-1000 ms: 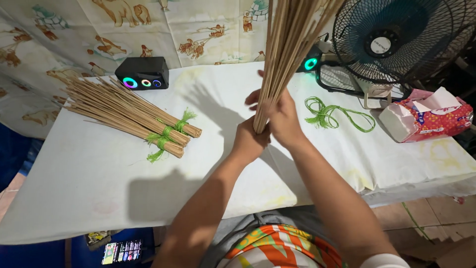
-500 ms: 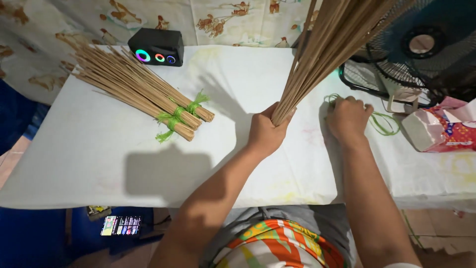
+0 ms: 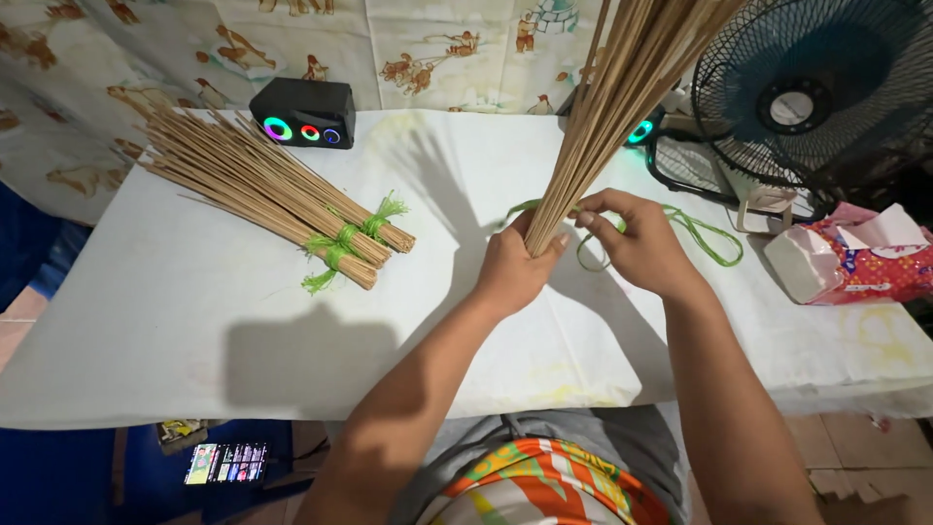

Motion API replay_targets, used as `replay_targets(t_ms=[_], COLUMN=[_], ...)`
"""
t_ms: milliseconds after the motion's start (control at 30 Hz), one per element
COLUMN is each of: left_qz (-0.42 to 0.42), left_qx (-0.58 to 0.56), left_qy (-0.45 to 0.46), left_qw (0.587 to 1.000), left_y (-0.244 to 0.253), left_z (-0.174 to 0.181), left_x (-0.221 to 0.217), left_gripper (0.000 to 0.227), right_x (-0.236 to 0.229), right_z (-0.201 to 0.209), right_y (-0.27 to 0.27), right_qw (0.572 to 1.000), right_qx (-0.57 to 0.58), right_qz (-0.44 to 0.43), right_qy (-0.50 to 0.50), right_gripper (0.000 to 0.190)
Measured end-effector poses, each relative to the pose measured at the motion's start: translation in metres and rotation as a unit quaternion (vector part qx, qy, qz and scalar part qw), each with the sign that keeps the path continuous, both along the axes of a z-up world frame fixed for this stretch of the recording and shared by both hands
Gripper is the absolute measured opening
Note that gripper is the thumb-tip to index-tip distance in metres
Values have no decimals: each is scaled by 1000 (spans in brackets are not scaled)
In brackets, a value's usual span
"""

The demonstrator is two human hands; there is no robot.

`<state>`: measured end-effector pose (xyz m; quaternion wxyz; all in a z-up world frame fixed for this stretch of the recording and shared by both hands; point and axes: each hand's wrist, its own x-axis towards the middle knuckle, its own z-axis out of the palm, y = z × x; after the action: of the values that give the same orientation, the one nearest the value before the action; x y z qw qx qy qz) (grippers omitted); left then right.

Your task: The person is organizing thin wooden sticks into bundles and securing them by tying green plastic string around them.

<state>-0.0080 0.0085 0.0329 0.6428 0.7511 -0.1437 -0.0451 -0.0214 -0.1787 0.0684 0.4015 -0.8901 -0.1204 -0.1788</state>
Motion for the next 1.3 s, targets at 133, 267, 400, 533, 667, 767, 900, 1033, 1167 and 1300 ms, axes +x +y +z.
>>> replay_targets(t_ms=[133,267,400,533,667,767,900,1033,1167,1300], left_qz=[-13,-54,-66,-19,34,51,47,47,50,29], left_qx=[-18,-82,-101,-203,-254,-248,-250,-250,-206,-188], left_qy=[-12,-5,56,99,65,39,33,35,36,34], left_qw=[1000,995,991,974,964,967,967,967,977,981], left_y=[1,3,9,-2,9,15,20,20,18,13], left_z=[-14,-15,10,-19,-21,-20,-22,-15,-21,-23], left_x=[10,13,-5,19,29,34,36,31,32,28], left_gripper=[28,22,34,35,27,26,26,26,24,23], right_x=[-4,-3,-10,-31,-45,-51,-61,-70,-79,-68], right_z=[4,-2,-18,-23,-23,-24,-30,-24,3,11], right_y=[-11,-28,-11,15,18,8,-16,-40,-28,13], right_qw=[996,990,998,995,987,988,986,981,978,996], right_qx=[59,130,49,-53,-71,-46,-37,-55,-164,-87], right_qz=[54,-6,-25,-6,-26,-44,-65,-99,-94,-22], right_qy=[49,50,26,87,142,143,146,159,83,4], right_gripper=[13,13,16,16,22,23,24,24,57,71])
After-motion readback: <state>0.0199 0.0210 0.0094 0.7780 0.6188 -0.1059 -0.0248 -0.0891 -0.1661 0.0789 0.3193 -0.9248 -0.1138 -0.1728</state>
